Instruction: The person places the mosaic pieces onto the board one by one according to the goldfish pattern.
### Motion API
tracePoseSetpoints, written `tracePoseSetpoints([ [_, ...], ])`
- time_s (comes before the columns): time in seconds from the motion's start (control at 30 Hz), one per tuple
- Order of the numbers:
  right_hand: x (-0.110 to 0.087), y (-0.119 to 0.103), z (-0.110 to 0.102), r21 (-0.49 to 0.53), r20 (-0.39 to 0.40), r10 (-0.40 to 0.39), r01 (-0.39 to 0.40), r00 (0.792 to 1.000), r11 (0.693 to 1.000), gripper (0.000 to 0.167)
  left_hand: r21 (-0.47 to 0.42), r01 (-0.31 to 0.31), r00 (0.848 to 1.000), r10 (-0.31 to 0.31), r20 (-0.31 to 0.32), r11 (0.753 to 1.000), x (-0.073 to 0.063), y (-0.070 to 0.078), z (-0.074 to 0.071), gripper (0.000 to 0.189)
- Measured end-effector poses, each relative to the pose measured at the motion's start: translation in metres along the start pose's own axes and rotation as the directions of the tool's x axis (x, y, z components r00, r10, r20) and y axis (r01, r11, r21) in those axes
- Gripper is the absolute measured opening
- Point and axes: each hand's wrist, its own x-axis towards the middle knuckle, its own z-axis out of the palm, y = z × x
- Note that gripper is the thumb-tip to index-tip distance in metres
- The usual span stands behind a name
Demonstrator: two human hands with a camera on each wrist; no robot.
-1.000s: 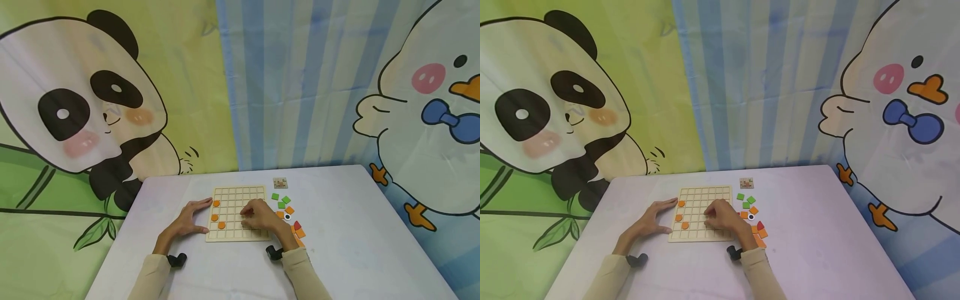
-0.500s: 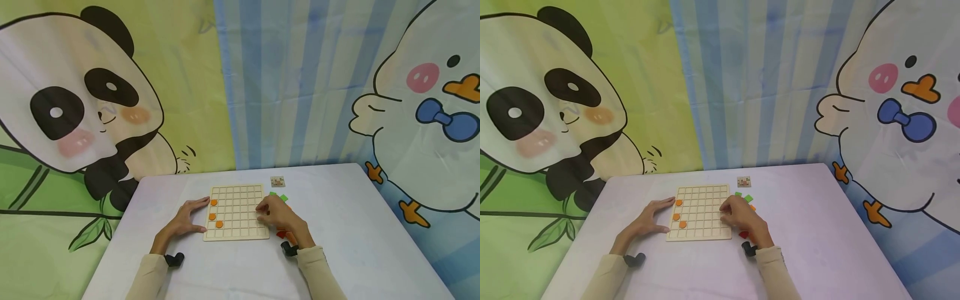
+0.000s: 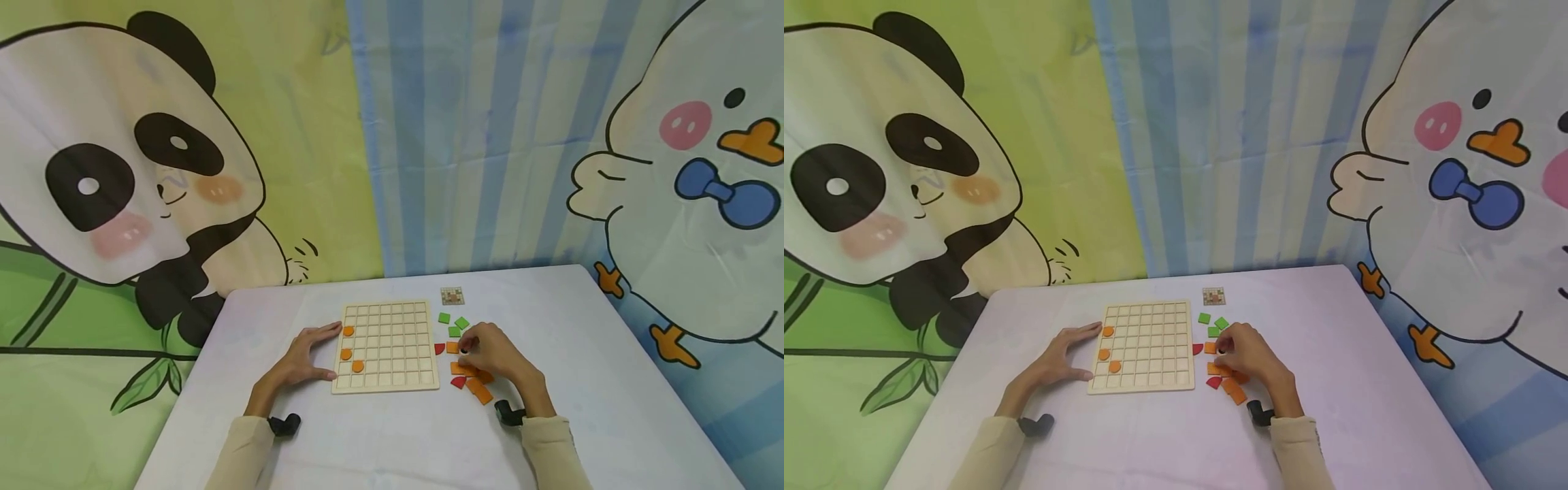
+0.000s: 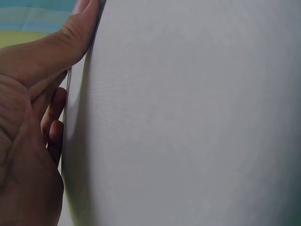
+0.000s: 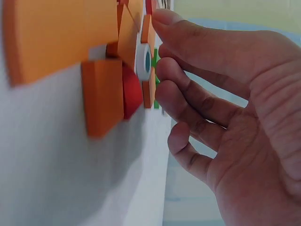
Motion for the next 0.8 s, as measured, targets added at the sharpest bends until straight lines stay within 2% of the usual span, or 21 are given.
tracePoseSetpoints([
  [0.1, -0.007, 0.002, -0.002, 0.010, 0.004, -0.002, 0.002, 1.000, 1.000, 0.017, -0.012, 0.015, 1.000, -0.015, 0.006, 1.000, -0.001, -0.001, 0.001, 0.111],
  [0.3, -0.020, 0.009, 0.004, 0.091, 0.036, -0.076, 0.073, 0.996, 0.993, 0.020, 0.001, 0.012, 1.000, -0.012, 0.004, 1.000, -0.001, -0.001, 0.000, 0.111],
  [0.43, -0.029, 0.010, 0.009, 0.113, 0.045, -0.082, 0.077, 0.996, 0.991, 0.022, 0.008, 0.006, 1.000, -0.006, 0.008, 1.000, 0.000, -0.001, 0.000, 0.110],
  [0.67, -0.036, 0.005, 0.014, 0.102, 0.040, -0.141, 0.137, 0.989, 0.985, 0.019, 0.000, 0.002, 1.000, -0.002, 0.006, 1.000, 0.000, -0.002, 0.000, 0.111],
  [0.8, -0.037, 0.002, 0.017, 0.080, 0.059, -0.139, 0.134, 0.989, 0.988, 0.018, -0.012, 0.001, 1.000, -0.001, 0.009, 1.000, -0.001, -0.002, 0.000, 0.111],
])
